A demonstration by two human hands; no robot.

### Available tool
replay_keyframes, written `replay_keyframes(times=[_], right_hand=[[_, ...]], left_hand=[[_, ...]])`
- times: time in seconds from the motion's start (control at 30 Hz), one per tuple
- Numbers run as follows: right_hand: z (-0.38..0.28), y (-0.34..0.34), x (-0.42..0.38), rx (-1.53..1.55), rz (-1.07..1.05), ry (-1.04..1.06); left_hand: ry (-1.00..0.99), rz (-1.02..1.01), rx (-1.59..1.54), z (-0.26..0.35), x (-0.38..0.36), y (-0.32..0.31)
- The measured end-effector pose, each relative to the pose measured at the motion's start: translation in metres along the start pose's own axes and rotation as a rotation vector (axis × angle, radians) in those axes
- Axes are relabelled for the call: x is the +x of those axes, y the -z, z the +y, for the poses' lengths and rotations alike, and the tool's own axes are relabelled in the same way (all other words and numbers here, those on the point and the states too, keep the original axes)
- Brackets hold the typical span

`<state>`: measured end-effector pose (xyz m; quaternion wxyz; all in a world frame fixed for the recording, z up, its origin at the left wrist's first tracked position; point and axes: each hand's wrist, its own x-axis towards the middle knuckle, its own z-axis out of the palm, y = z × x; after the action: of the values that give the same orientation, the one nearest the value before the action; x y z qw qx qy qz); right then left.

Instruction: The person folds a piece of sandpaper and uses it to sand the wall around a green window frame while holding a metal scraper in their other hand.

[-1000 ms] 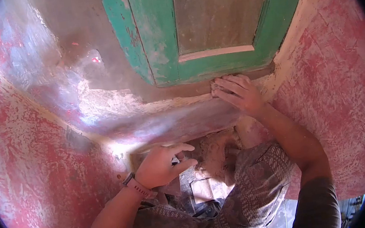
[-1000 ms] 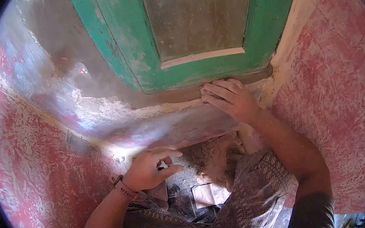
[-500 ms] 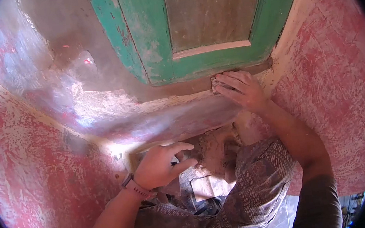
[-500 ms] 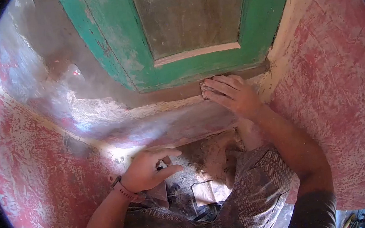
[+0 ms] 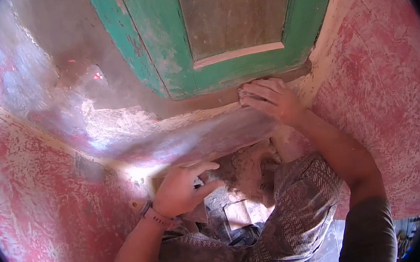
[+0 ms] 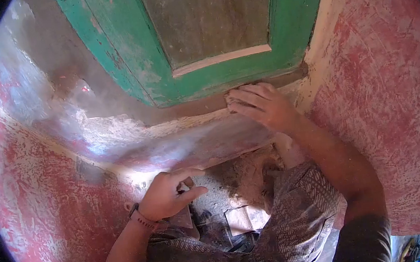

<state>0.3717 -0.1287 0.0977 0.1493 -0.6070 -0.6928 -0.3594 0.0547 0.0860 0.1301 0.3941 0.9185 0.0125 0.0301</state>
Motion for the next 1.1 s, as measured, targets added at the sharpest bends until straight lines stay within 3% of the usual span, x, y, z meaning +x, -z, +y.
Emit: replay_keyframes(times=[0.17,0.37,0.67,0.93,1.1], right_hand=[[-0.004,-0.004,0.006,0.015,0.026,-0.014],[-0.023,-0.021,0.04,0.091,0.041,0.029],[0.008,0.011,-0.011,-0.027,0.001,-0.049],[-0.019,-0.017,0.035,0.07,0.053,0.016],[-0.008,-0.003,0.014,0.037,0.019,-0.007]], left_hand=[[0.088,0.016,0.004,0.008,-0.003,0.009],[-0.01,0.0,0.035,0.004,0.005,-0.006],[0.084,-0.011,0.009,0.008,-0.005,0.009],[-0.002,-0.032,0.05,0.015,0.009,-0.003],[0.013,-0.031,0.029,0.016,0.007,0.0]])
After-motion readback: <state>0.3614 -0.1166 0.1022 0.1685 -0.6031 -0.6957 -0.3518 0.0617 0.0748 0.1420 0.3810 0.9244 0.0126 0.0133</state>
